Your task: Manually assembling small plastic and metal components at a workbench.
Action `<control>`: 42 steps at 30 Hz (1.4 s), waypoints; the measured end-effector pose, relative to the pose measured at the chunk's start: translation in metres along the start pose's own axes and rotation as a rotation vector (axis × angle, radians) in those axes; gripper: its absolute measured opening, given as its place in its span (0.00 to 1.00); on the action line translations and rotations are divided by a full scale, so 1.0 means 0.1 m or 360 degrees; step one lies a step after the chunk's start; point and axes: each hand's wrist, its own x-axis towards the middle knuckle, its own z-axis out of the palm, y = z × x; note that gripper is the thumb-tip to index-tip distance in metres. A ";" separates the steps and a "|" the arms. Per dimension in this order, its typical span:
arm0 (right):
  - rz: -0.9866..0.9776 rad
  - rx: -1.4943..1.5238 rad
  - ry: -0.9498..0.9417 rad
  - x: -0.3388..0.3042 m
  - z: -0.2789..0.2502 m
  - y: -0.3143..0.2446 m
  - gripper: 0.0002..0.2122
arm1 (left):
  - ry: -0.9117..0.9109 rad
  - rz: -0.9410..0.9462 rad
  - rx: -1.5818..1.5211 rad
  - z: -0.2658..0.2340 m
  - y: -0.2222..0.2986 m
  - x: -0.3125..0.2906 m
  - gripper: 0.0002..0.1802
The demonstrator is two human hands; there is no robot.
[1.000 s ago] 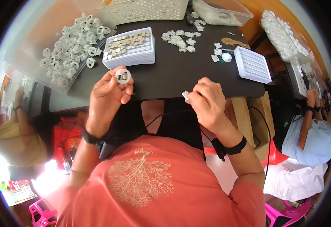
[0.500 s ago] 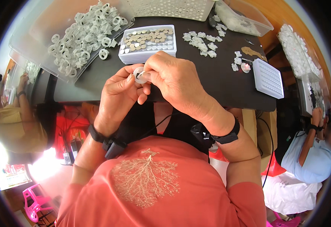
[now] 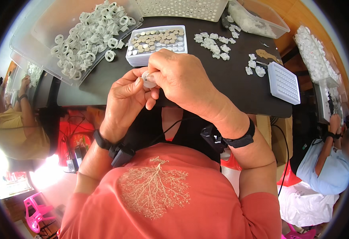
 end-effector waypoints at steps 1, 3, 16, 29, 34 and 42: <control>0.0002 -0.0008 -0.0001 0.00 0.00 0.00 0.03 | 0.0001 0.0002 0.0001 0.00 0.00 0.00 0.15; 0.0005 -0.0014 -0.0003 0.00 0.01 0.00 0.03 | 0.0009 0.0012 -0.0006 -0.01 -0.01 0.00 0.15; 0.0528 0.0884 -0.0416 0.15 -0.14 0.05 0.03 | -0.0052 0.0056 0.0135 0.01 -0.03 -0.01 0.14; 0.0462 0.0828 -0.0060 0.00 0.14 -0.18 0.03 | -0.0139 0.0080 -0.0089 -0.08 -0.03 0.00 0.16; 0.0504 0.0805 -0.0101 0.05 0.08 -0.15 0.03 | -0.0100 0.0119 -0.0067 -0.05 -0.05 -0.02 0.16; 0.0479 0.0540 -0.0348 0.20 -0.01 -0.13 0.04 | 0.0031 0.0111 -0.0025 0.00 -0.05 -0.03 0.13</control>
